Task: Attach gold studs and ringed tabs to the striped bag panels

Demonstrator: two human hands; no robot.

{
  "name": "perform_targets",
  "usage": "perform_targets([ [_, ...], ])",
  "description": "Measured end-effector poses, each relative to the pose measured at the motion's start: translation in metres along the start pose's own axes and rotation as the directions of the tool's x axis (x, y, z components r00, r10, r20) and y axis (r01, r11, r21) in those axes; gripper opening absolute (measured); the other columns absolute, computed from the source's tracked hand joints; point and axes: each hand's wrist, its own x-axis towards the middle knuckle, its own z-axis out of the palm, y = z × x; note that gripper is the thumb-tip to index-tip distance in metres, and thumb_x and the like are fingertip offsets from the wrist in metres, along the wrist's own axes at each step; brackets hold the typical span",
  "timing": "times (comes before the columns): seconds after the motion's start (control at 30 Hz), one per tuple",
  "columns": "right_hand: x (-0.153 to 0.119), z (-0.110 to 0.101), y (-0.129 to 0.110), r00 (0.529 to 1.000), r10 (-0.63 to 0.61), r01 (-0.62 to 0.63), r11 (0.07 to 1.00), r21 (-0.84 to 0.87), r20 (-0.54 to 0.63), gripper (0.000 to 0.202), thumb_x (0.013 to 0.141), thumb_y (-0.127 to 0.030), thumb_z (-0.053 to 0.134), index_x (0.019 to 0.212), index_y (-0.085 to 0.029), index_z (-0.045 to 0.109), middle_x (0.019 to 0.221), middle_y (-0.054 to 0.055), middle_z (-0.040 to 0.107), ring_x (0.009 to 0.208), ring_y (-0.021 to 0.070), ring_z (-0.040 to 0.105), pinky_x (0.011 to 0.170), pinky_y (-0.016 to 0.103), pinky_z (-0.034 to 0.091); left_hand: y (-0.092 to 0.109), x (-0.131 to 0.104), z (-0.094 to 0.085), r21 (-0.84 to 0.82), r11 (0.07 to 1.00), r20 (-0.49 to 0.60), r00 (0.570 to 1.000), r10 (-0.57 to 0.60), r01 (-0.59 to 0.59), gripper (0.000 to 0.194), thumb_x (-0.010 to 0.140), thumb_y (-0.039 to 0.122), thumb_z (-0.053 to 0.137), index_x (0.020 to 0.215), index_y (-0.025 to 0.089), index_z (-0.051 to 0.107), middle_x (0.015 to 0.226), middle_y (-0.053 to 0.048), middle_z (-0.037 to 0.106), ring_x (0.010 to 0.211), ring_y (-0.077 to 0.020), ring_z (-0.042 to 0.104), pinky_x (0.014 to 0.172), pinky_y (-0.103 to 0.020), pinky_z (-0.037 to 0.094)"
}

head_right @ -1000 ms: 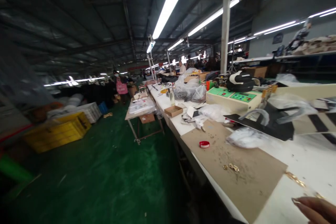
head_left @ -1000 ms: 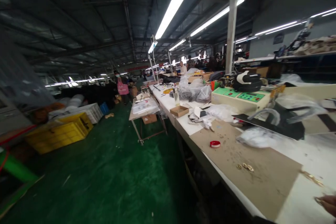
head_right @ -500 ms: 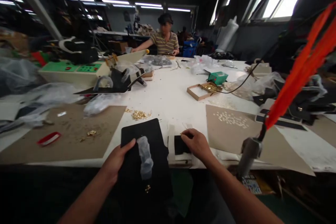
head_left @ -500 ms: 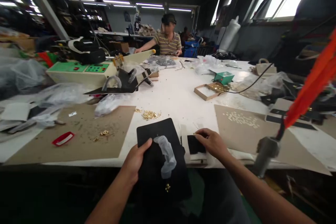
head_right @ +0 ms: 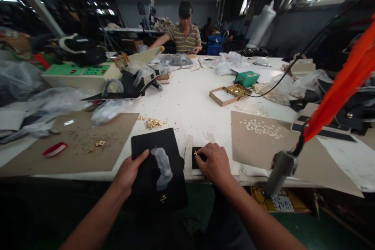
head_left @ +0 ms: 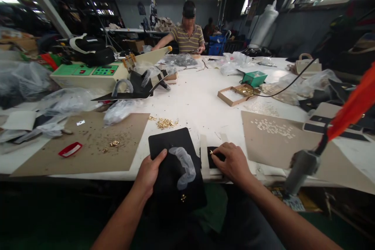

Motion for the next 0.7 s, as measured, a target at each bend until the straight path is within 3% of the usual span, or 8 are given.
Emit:
perform_targets([
  [0.13, -0.002, -0.010, 0.000, 0.999, -0.035, 0.036, 0.995, -0.089, 0.018, 0.009, 0.092, -0.031, 0.072, 0.097, -0.028, 0.078, 0.095, 0.004, 0.071, 0.095, 0.0262, 0.061, 0.083, 0.039, 0.038, -0.003, 0.003, -0.003, 0.009, 1.000, 0.001, 1.000, -0.004, 0.004, 0.034, 0.087, 0.032, 0.079, 0.115, 0.014, 0.075, 0.101, -0.013, 0.082, 0.083, -0.0291, 0.080, 0.084, -0.042, 0.065],
  [0.27, 0.001, -0.012, 0.004, 0.991, -0.128, 0.129, 0.991, -0.021, 0.030, 0.020, 0.094, -0.028, 0.070, 0.113, -0.027, 0.075, 0.102, 0.004, 0.070, 0.096, 0.0249, 0.062, 0.086, 0.038, 0.043, -0.005, 0.004, -0.005, 0.008, 1.000, 0.020, 1.000, 0.008, -0.008, 0.035, 0.086, 0.034, 0.080, 0.114, 0.014, 0.076, 0.101, -0.013, 0.082, 0.083, -0.0293, 0.080, 0.084, -0.041, 0.065],
  [0.43, 0.008, -0.008, 0.010, 0.982, -0.161, 0.161, 0.987, 0.011, 0.101, 0.014, 0.096, -0.026, 0.067, 0.102, -0.030, 0.079, 0.099, 0.004, 0.071, 0.095, 0.0253, 0.063, 0.087, 0.038, 0.044, -0.005, 0.001, -0.006, 0.011, 0.999, 0.039, 0.998, 0.039, -0.039, 0.037, 0.085, 0.038, 0.081, 0.114, 0.015, 0.076, 0.103, -0.012, 0.082, 0.087, -0.0297, 0.080, 0.084, -0.039, 0.064],
  [0.7, 0.014, -0.003, 0.014, 0.987, -0.079, 0.049, 0.977, 0.209, 0.139, 0.010, 0.090, -0.023, 0.067, 0.089, -0.026, 0.076, 0.095, 0.002, 0.073, 0.094, 0.0237, 0.066, 0.087, 0.036, 0.047, -0.004, 0.001, -0.006, -0.002, 0.999, 0.056, 0.998, 0.040, -0.040, 0.037, 0.085, 0.038, 0.081, 0.112, 0.014, 0.076, 0.099, -0.012, 0.082, 0.076, -0.0278, 0.079, 0.085, -0.041, 0.063],
])
